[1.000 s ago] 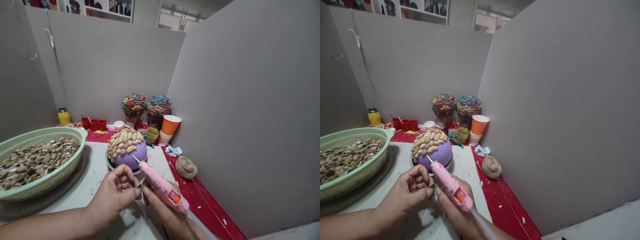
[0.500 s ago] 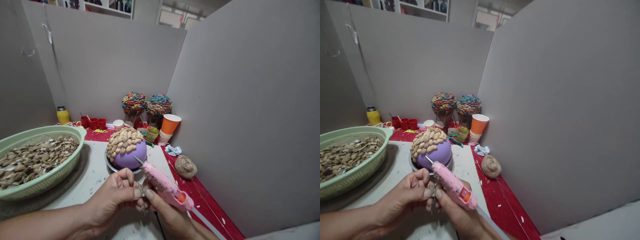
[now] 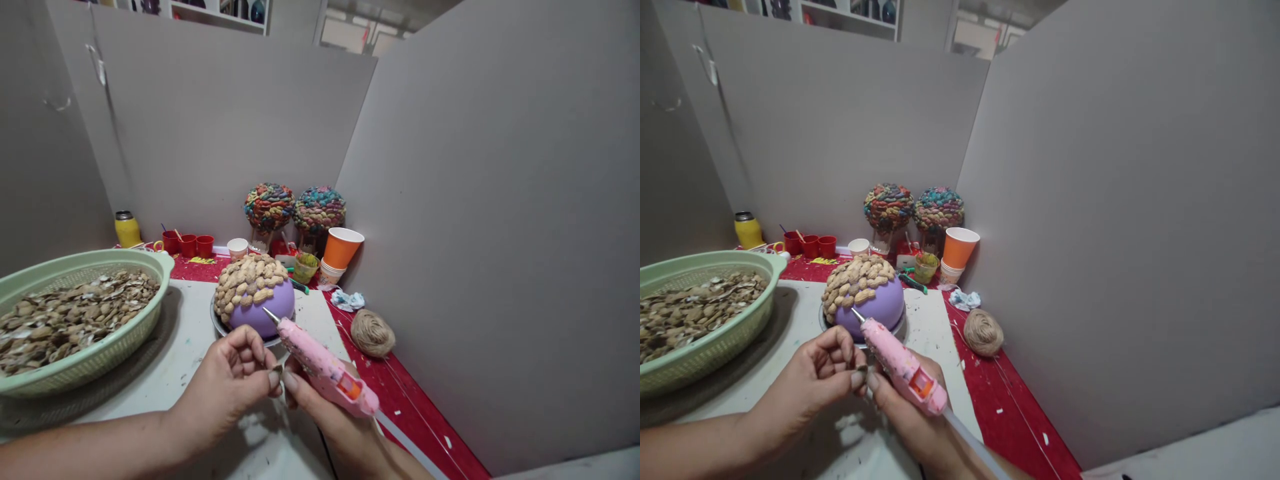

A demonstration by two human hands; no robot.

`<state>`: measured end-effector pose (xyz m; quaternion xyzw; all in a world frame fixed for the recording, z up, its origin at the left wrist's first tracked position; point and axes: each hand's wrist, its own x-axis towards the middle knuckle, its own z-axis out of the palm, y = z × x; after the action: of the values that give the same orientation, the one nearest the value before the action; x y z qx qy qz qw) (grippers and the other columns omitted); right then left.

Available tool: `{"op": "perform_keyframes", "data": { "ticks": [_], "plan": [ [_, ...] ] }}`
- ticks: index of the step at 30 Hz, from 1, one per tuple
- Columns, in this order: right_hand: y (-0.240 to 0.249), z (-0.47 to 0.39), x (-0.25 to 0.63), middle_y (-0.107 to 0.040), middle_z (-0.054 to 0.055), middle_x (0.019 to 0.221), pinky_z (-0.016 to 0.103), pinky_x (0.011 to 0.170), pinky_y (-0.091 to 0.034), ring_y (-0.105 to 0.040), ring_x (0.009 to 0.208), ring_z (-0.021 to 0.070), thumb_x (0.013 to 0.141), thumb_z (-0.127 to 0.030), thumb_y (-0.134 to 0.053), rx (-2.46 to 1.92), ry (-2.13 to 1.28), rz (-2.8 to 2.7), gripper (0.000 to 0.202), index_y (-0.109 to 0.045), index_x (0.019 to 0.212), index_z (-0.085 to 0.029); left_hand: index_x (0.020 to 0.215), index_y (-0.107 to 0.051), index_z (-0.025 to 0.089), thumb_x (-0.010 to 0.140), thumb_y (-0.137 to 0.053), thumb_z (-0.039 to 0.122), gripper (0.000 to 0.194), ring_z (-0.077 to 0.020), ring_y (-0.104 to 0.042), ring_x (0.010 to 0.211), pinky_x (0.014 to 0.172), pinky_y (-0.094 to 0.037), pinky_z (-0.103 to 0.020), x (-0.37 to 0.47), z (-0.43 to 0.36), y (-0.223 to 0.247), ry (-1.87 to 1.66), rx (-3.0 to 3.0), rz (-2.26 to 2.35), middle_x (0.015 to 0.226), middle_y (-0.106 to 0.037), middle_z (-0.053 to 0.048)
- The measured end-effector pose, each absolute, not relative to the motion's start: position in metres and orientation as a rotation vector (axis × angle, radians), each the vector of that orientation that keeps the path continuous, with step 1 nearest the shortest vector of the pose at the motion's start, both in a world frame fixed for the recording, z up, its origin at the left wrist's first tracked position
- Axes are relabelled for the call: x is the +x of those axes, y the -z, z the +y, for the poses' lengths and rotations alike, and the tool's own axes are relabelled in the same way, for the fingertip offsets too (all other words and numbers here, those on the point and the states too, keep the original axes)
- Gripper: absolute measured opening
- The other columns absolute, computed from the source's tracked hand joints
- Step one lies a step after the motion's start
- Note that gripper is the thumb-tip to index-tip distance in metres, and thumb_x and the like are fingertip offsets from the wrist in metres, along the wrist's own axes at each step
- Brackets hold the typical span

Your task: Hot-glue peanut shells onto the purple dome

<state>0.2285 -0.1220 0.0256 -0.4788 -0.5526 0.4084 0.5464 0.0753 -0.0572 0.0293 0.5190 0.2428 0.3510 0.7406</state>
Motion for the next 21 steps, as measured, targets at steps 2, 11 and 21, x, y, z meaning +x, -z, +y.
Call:
{"op": "perform_keyframes", "data": {
  "ticks": [2,11,21],
  "plan": [
    [-0.0267,-0.1222,0.2277,-0.054,0.0,0.065,0.024,0.057,-0.04,-0.048,0.062,0.0144,0.086,-0.039,-0.065,-1.141,-0.969,-1.307,0.03,-0.057,0.067,-0.018,0.072,-0.046,0.018,0.07,-0.078,0.018,0.032,-0.0091,-0.058,0.063,0.062,-0.047,-0.021,0.0753,-0.0575,-0.0301,-0.776,1.145,0.532,0.07,-0.061,0.003],
    [-0.0253,-0.1231,0.2276,-0.052,-0.001,0.066,0.025,0.056,-0.039,-0.046,0.061,0.0146,0.087,-0.037,-0.061,-1.156,-0.926,-1.329,0.024,-0.058,0.074,-0.017,0.073,-0.048,0.017,0.065,-0.083,0.022,0.036,-0.0078,-0.057,0.063,0.062,-0.046,-0.019,0.0741,-0.0569,-0.0341,-0.728,1.151,0.523,0.07,-0.061,0.003],
    [-0.0221,-0.1247,0.2265,-0.052,0.0,0.061,0.026,0.052,-0.038,-0.046,0.056,0.0148,0.084,-0.037,-0.062,-1.288,-0.728,-1.367,0.029,-0.055,0.063,-0.018,0.066,-0.036,0.019,0.069,-0.077,0.017,0.041,-0.0071,-0.048,0.061,0.057,-0.039,-0.018,0.0778,-0.0587,-0.0286,-0.829,1.212,0.496,0.068,-0.056,0.004]
  ]
}}
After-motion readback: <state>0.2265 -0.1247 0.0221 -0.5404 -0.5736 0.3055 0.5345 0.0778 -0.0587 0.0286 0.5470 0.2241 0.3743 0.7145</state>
